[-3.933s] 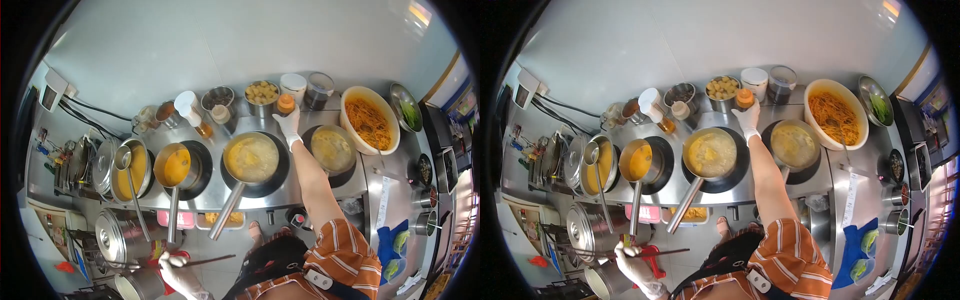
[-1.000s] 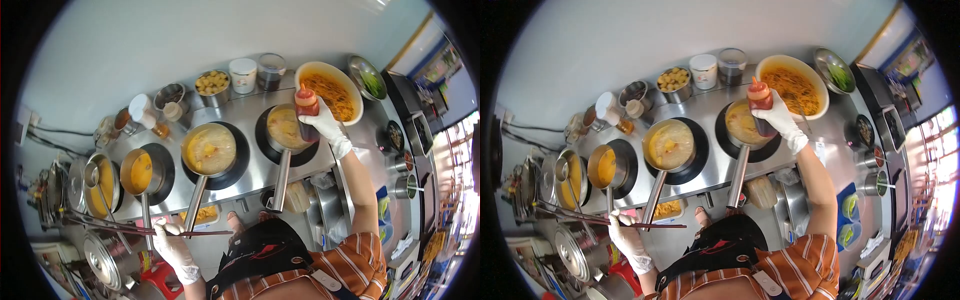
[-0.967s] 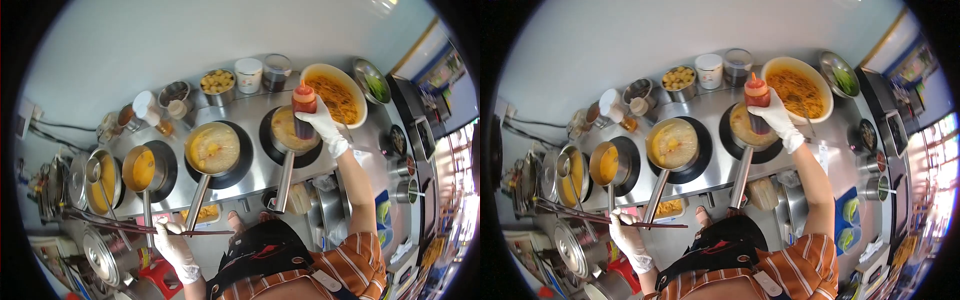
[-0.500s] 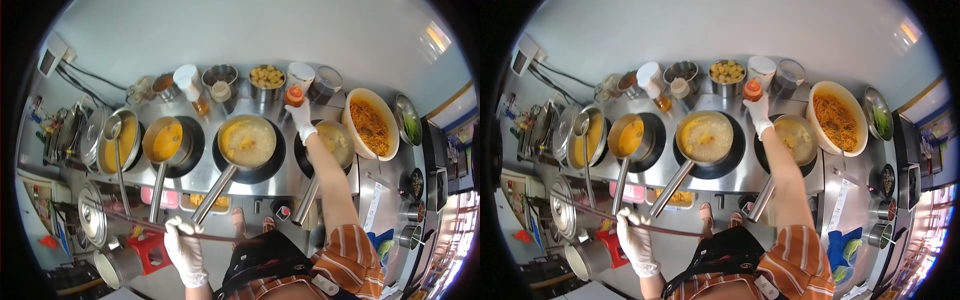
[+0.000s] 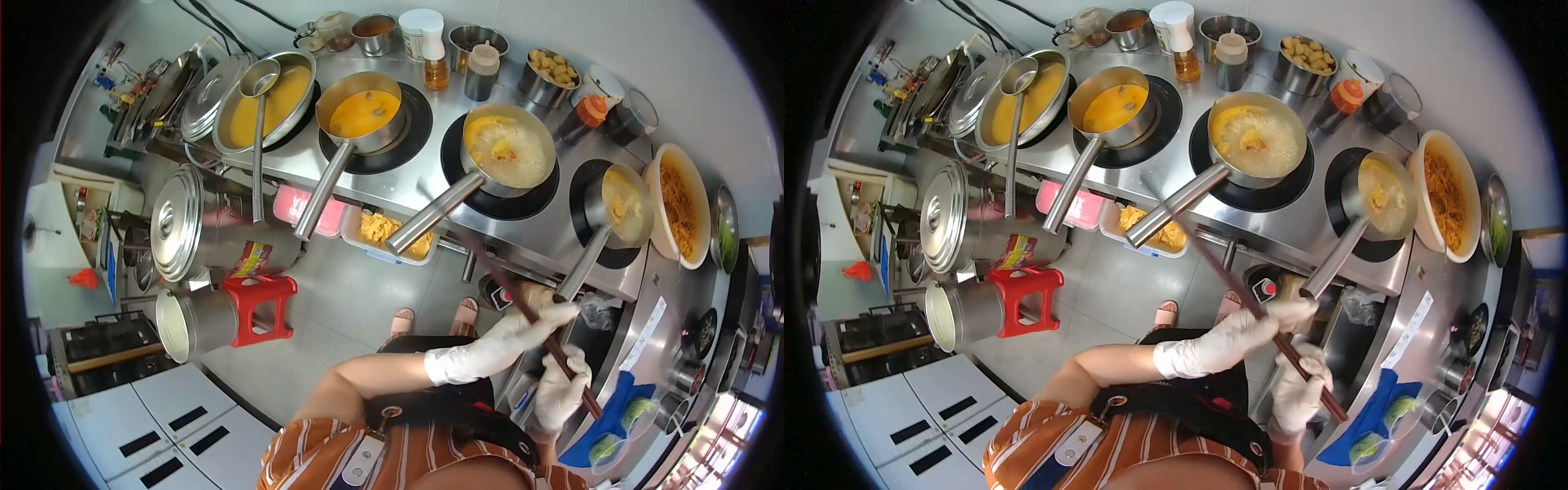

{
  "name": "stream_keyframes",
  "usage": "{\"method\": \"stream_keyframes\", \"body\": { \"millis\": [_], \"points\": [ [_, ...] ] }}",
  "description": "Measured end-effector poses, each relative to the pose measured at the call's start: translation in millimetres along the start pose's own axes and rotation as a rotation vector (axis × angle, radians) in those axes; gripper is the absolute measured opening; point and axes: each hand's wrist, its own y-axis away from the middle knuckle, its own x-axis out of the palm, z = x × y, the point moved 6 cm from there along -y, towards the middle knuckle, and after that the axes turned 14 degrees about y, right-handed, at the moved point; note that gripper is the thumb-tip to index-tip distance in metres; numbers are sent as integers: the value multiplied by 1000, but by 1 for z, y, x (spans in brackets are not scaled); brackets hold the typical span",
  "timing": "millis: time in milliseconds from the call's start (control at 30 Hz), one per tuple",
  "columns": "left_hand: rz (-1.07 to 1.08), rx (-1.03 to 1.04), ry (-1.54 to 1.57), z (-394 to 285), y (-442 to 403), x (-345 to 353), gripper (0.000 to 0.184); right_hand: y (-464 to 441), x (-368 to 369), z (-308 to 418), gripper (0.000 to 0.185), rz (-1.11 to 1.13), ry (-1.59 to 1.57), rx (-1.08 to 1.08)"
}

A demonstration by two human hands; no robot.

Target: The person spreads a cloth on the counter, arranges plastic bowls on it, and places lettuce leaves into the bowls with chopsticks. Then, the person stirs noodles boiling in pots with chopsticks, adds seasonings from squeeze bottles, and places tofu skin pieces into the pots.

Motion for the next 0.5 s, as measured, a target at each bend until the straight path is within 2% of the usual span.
{"method": "stream_keyframes", "body": {
  "millis": [33,67,100,133,167,200,233,267,300,333,367,400,433,500],
  "points": [
    [61,-74,-113,6,15,-16,38,16,-12,-3,30,-69,33,84],
    [15,-296,-298,15,33,-51,34,33,-27,-5,29,-148,62,115],
    [-28,-513,-489,23,55,-103,30,48,-40,-9,29,-228,87,141],
    [-176,-705,-723,42,84,-193,37,65,-51,-13,28,-293,131,148],
    [-284,-495,-846,34,99,-260,29,80,-58,-15,28,-359,177,157],
    [-449,-382,-1213,36,110,-362,30,90,-54,-15,27,-384,260,194],
    [-727,-470,-1331,-9,103,-375,24,105,-60,-28,29,-414,268,227],
    [-765,-311,-1626,-26,87,-424,19,120,-62,-42,30,-450,285,247],
    [-729,-11,-1643,-23,85,-498,20,133,-63,-57,30,-483,301,263],
    [-845,46,-1559,2,86,-631,26,146,-64,-72,31,-505,328,302],
    [-797,-70,-1475,-10,76,-673,42,159,-66,-88,32,-527,353,335],
    [-975,-465,-1670,-47,65,-595,69,172,-70,-104,29,-475,340,346],
    [-1127,-574,-1628,-56,62,-583,94,175,-66,-107,29,-491,351,329],
    [-1345,-517,-1600,-58,59,-566,100,185,-50,-114,45,-463,576,512]
  ]
}}
